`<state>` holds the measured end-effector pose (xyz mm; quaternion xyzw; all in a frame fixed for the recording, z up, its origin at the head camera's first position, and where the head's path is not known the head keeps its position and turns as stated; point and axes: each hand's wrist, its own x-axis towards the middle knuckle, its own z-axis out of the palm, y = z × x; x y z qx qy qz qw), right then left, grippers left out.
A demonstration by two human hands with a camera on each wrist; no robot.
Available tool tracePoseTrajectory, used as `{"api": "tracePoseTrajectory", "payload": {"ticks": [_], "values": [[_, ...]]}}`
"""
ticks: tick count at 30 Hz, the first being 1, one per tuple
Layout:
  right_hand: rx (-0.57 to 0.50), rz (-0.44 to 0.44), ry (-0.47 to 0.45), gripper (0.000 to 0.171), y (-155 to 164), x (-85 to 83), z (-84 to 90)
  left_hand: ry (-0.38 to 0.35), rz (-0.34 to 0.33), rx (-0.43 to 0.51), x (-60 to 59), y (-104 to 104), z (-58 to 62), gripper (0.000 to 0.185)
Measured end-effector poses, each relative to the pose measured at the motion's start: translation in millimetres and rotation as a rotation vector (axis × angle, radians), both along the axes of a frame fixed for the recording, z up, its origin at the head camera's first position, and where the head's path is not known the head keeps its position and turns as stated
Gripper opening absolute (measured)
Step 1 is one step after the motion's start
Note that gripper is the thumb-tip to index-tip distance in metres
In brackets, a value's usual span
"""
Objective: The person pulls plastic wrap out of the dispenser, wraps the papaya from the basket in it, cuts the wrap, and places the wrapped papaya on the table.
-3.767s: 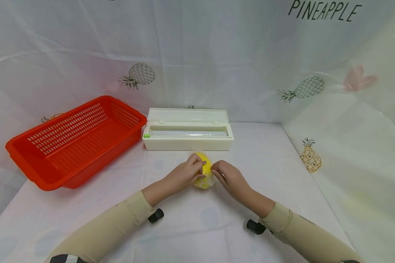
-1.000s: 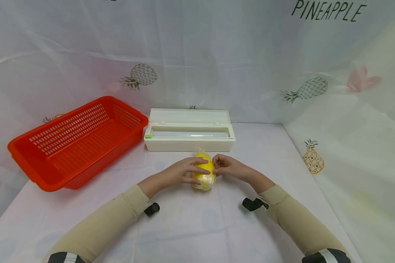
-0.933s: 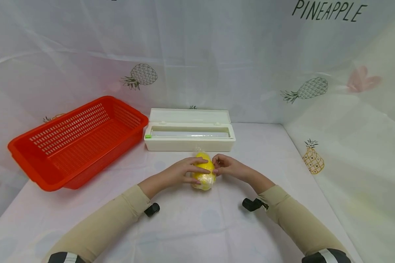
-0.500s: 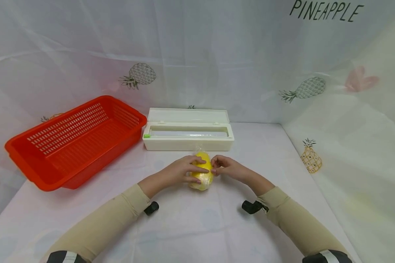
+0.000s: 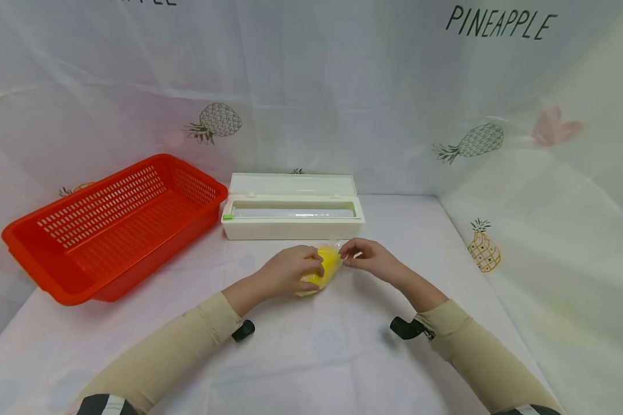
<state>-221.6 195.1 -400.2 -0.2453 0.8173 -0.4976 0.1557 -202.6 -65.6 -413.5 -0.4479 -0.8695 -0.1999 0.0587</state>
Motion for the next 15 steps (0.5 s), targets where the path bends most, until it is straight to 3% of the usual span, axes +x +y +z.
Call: {"api": "tracePoseTrajectory", "payload": {"ticks": [4, 8, 11, 15], "values": [[-0.034, -0.121, 0.052, 0.022, 4.1, -2.2, 12.6, 0.057, 0.033, -0.076, 1.8, -6.0, 3.0, 0.016], [-0.042, -0.202, 0.046, 0.019, 5.3, -6.3, 19.8, 0.039, 0.044, -0.079, 3.5, -14.4, 2.9, 0.022], [-0.028, -0.174, 0.008, 0.022, 0.5, -8.6, 18.6, 0.042, 0.041, -0.058, 5.3, -22.9, 1.2, 0.024], [-0.010, -0.059, -0.017, 0.028, -16.6, -10.7, 1.9, 0.029, 0.023, -0.037, 9.5, -33.8, -0.9, 0.025]]}}
